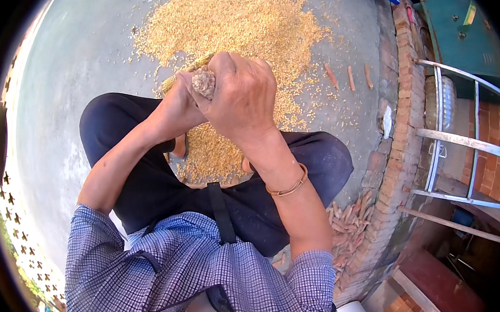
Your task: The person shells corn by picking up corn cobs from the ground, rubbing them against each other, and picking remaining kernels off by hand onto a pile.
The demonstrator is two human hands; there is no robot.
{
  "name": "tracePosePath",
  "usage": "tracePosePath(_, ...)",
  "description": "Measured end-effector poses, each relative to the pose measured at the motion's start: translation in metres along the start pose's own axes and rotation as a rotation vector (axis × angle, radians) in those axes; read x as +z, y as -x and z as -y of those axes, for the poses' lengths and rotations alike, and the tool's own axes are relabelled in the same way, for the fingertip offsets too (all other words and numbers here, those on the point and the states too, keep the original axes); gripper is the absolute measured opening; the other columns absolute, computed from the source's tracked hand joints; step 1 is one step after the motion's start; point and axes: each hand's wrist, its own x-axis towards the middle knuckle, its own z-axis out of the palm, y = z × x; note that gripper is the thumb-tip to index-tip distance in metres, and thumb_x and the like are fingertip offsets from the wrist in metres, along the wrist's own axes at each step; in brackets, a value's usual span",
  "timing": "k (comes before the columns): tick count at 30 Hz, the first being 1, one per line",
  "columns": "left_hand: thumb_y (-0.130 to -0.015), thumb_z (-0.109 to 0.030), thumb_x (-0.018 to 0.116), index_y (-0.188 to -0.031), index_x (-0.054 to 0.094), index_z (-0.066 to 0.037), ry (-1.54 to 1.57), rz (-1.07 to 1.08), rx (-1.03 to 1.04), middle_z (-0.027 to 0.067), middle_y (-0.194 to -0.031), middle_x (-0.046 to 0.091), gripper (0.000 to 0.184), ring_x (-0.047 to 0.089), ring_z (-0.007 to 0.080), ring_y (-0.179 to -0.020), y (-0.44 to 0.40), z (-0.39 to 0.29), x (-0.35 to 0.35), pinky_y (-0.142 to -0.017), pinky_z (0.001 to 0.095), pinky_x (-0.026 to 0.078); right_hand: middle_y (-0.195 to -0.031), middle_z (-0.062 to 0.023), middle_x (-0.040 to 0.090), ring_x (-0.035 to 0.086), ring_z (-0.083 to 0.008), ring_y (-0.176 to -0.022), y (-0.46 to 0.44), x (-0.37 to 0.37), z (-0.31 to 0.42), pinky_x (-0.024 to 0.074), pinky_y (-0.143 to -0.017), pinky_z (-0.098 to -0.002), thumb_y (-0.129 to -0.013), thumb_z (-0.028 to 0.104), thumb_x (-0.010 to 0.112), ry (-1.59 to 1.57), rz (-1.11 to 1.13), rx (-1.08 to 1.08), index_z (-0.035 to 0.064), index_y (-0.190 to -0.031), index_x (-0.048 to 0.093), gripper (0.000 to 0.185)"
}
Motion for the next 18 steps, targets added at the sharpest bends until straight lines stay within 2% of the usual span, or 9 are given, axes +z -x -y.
tracePosePath(3,-0.071,-0.006,0.073,-0.069,0.062,0.006,-0.16,-0.029,0.05,0.0207,-0.062,0.062,0.016,0.066,0.0305,-0.059,-0.02,0.012,-0.005,-0.058,0.0386,0.05,-0.057,-0.0104,0.058,0.059,-0.0307,-0.051,-0.019,0.006,-0.006,0.0432,-0.052,-0.0397,-0.081,0.038,0.076,0.057,-0.088,0.018,0.0053,-0.072,0.058,0.038)
tracePosePath(5,-0.069,-0.008,0.075,-0.068,0.061,0.006,-0.219,0.004,-0.006,0.0201,-0.061,0.062,0.019,0.064,0.0344,-0.059,0.002,0.004,0.0,-0.059,0.04,0.05,-0.055,-0.0127,0.058,0.059,-0.0323,-0.049,-0.008,-0.001,0.008,0.0434,-0.05,-0.0418,-0.082,0.039,0.075,0.028,-0.028,0.14,0.0041,-0.07,0.058,0.041)
tracePosePath(6,-0.067,-0.011,0.077,-0.066,0.06,0.004,-0.348,0.004,0.099,0.0192,-0.059,0.061,0.023,0.062,0.0372,-0.059,0.003,0.0,-0.007,-0.061,0.0419,0.051,-0.055,-0.0136,0.058,0.059,-0.0331,-0.049,-0.013,0.003,0.011,0.0437,-0.05,-0.0423,-0.083,0.04,0.074,0.0,-0.012,0.184,0.0035,-0.07,0.058,0.042)
tracePosePath(9,-0.068,-0.014,0.078,-0.074,0.06,0.002,-0.425,0.013,-0.015,0.0179,-0.065,0.062,0.024,0.063,0.0366,-0.064,0.004,-0.009,-0.005,-0.062,0.0437,0.052,-0.056,-0.0158,0.059,0.059,-0.0337,-0.049,-0.016,0.0,0.009,0.045,-0.051,-0.0428,-0.084,0.043,0.072,-0.011,0.074,0.277,0.002,-0.07,0.06,0.045)
tracePosePath(11,-0.07,-0.015,0.078,-0.082,0.059,0.0,-0.517,0.004,0.081,0.0177,-0.069,0.062,0.027,0.064,0.0363,-0.069,0.002,-0.013,-0.002,-0.063,0.0439,0.051,-0.058,-0.0164,0.06,0.06,-0.0318,-0.049,-0.018,-0.003,0.005,0.0462,-0.052,-0.0418,-0.085,0.045,0.071,-0.003,0.094,0.293,0.0012,-0.071,0.062,0.047)
tracePosePath(14,-0.071,-0.014,0.079,-0.092,0.058,0.0,-0.546,0.027,0.107,0.0181,-0.074,0.061,0.032,0.063,0.0376,-0.07,-0.004,-0.015,-0.002,-0.063,0.0423,0.049,-0.053,-0.0128,0.058,0.057,-0.0288,-0.047,-0.025,-0.02,-0.009,0.0459,-0.052,-0.0407,-0.086,0.042,0.071,-0.109,0.212,0.534,0.0025,-0.069,0.064,0.044)
tracePosePath(15,-0.071,-0.013,0.079,-0.095,0.057,0.0,-0.536,0.035,0.094,0.0182,-0.074,0.061,0.035,0.062,0.0382,-0.07,-0.006,-0.015,-0.002,-0.062,0.0414,0.048,-0.053,-0.0124,0.058,0.057,-0.0287,-0.048,-0.024,-0.024,-0.017,0.0456,-0.052,-0.0407,-0.086,0.043,0.072,-0.222,0.113,0.547,0.0029,-0.069,0.064,0.044)
tracePosePath(16,-0.074,-0.014,0.079,-0.091,0.058,0.0,-0.46,0.01,0.011,0.0166,-0.075,0.062,0.031,0.065,0.0327,-0.07,-0.009,-0.016,-0.004,-0.062,0.0406,0.047,-0.054,-0.0121,0.058,0.057,-0.0286,-0.048,-0.02,-0.026,-0.027,0.0453,-0.052,-0.0407,-0.086,0.043,0.072,-0.339,0.015,0.56,0.0033,-0.069,0.064,0.044)
tracePosePath(18,-0.075,-0.016,0.078,-0.086,0.058,0.001,-0.327,0.006,-0.096,0.0179,-0.07,0.061,0.029,0.063,0.0333,-0.066,-0.012,-0.021,-0.011,-0.061,0.0415,0.048,-0.056,-0.0112,0.058,0.056,-0.0283,-0.051,-0.02,-0.028,-0.031,0.0448,-0.053,-0.0402,-0.084,0.044,0.074,-0.489,-0.103,0.572,0.0037,-0.07,0.064,0.044)
